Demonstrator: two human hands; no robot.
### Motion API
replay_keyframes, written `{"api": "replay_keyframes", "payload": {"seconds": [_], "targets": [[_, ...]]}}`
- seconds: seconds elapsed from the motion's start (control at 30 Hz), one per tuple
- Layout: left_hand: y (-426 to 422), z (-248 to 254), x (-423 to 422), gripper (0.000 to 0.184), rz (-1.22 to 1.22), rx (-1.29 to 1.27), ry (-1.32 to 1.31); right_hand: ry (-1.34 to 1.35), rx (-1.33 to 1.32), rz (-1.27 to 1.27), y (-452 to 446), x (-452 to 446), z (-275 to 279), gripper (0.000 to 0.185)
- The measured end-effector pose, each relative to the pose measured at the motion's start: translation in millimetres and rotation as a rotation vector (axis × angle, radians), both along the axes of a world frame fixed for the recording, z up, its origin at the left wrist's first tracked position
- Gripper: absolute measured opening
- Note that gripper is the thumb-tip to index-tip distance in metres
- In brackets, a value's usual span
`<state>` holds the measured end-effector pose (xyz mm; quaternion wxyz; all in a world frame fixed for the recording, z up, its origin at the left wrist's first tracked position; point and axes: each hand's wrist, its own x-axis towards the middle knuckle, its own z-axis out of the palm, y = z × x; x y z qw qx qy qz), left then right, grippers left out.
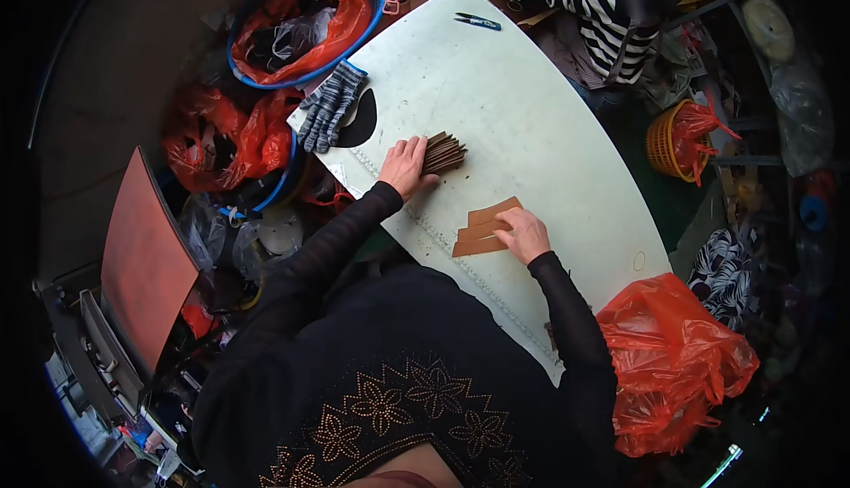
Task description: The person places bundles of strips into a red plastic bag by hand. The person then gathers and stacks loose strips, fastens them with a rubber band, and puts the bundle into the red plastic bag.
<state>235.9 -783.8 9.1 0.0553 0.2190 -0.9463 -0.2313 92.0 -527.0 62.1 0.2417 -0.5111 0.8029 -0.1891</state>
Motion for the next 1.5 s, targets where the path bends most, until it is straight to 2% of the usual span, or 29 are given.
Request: {"api": "replay_keyframes", "payload": {"seconds": [0.2, 0.33, 0.37, 0.53, 0.67, 1.03, 1.17, 1.37, 1.5], "targets": [[-1.8, -7.8, -0.9, 0.068, -0.019, -0.01, 0.135, 0.18, 0.0, 0.105, 19.7, 31.3, -22.6, 0.044], [-4.1, -3.3, -6.3, 0.065, 0.052, 0.143, -0.144, 0.126, 0.062, 0.127, 28.8, 28.8, -35.1, 0.052], [-3.6, -2.7, -6.4, 0.065, 0.051, 0.142, -0.145, 0.126, 0.061, 0.125, 27.5, 30.0, -31.7, 0.052], [-1.3, -2.3, -6.2, 0.062, 0.041, 0.076, -0.12, 0.247, -0.09, 0.113, 15.9, 29.9, -14.0, 0.044], [0.7, -8.5, -4.4, 0.058, 0.035, 0.03, -0.021, 0.265, -0.042, 0.114, 11.6, 25.9, -14.1, 0.041], [-1.7, 0.0, -5.7, 0.059, 0.046, 0.074, -0.084, 0.057, 0.175, 0.167, 18.2, 11.8, -28.2, 0.04], [-0.5, -0.9, -4.1, 0.058, 0.022, 0.101, -0.09, 0.186, -0.008, 0.19, 1.5, -14.2, -15.5, 0.03], [0.7, 2.9, -2.7, 0.056, 0.027, 0.057, -0.086, 0.376, -0.083, 0.254, -21.0, -28.6, -22.7, 0.022], [0.4, -3.5, -3.1, 0.054, 0.011, 0.069, -0.09, 0.033, 0.267, 0.186, -19.6, -21.5, -16.4, 0.018]]}}
